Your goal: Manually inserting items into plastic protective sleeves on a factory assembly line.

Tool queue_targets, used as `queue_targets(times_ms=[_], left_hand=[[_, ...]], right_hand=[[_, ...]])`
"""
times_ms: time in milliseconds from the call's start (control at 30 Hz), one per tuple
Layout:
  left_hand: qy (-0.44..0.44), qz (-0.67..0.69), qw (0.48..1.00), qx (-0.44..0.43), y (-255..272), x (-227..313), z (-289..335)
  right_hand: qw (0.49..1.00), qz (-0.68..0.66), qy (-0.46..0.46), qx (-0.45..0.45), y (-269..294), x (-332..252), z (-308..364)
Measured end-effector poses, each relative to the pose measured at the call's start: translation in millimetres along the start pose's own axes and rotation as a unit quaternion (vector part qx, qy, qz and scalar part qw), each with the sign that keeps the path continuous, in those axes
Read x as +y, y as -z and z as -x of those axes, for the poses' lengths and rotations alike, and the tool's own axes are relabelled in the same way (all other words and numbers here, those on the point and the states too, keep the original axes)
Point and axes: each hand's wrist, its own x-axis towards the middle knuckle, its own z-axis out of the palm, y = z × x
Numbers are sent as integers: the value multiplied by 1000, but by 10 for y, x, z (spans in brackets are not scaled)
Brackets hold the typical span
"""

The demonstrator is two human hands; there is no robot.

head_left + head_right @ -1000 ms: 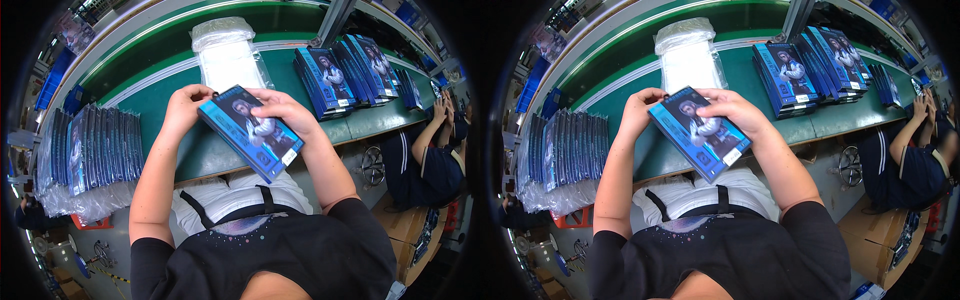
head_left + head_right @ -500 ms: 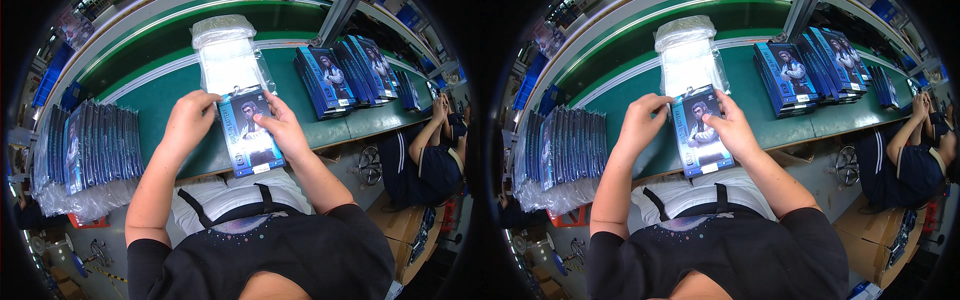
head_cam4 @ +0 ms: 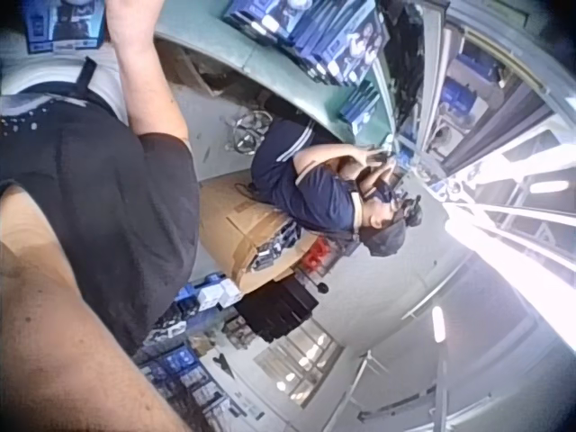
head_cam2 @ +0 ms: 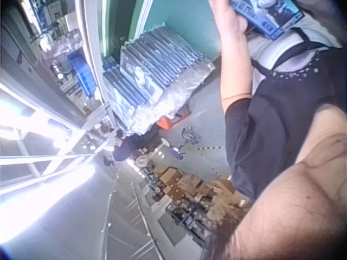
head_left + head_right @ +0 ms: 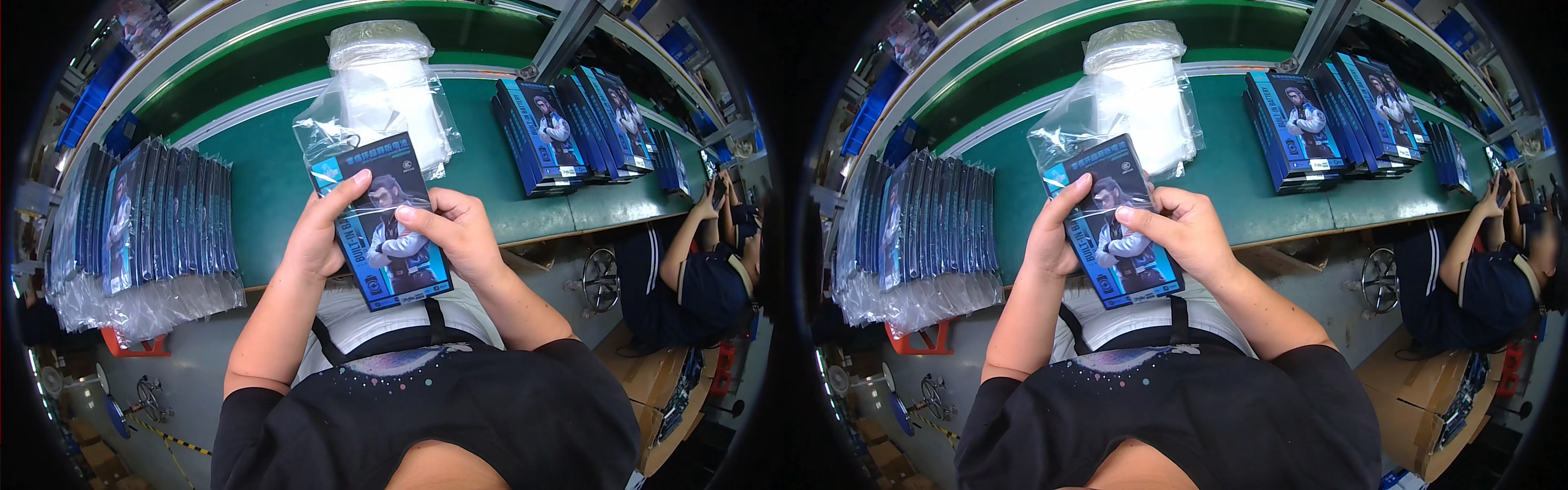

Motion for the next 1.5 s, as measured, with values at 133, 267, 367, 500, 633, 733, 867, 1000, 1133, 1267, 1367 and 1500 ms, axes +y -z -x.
queue_targets(times_ms=[133, 267, 367, 500, 633, 733, 867, 1000, 1133, 1267, 1367, 1500], left_hand=[[-18, 68, 998, -4, 90, 180, -85], [-13, 35, 999, -12, -127, 129, 73], [46, -29, 991, -123, -304, 62, 275], [30, -125, 923, -363, -317, 4, 351], [79, -119, 948, -286, -137, 145, 269], [141, 62, 967, -202, -251, 45, 274], [135, 175, 957, -187, -8, -8, 284], [-88, -72, 993, -18, -224, 342, 471], [-517, -305, 782, 170, 46, 1067, 1130], [-541, -586, 508, 325, 198, 1375, 1437], [-283, -790, 462, 288, 613, 1606, 1522], [-310, -845, 288, 328, 617, 1624, 1436]], right_hand=[[992, 85, 34, -89, 3, -148, 86], [919, 310, 214, -116, 13, -356, 30], [905, 314, 287, -24, 12, -498, 50], [829, 268, 486, 73, 49, -734, 194], [857, 157, 472, 134, -79, -870, 312], [888, 287, 357, -44, -253, -703, 262], [886, 274, 295, -229, -466, -516, 189], [852, 306, 423, 33, -73, -653, -32], [785, 357, 422, 282, 586, -781, -314], [622, 627, 294, 365, 1231, -792, -439], [573, 722, 193, 338, 1489, -571, -488], [567, 756, 91, 313, 1261, -604, -427]])
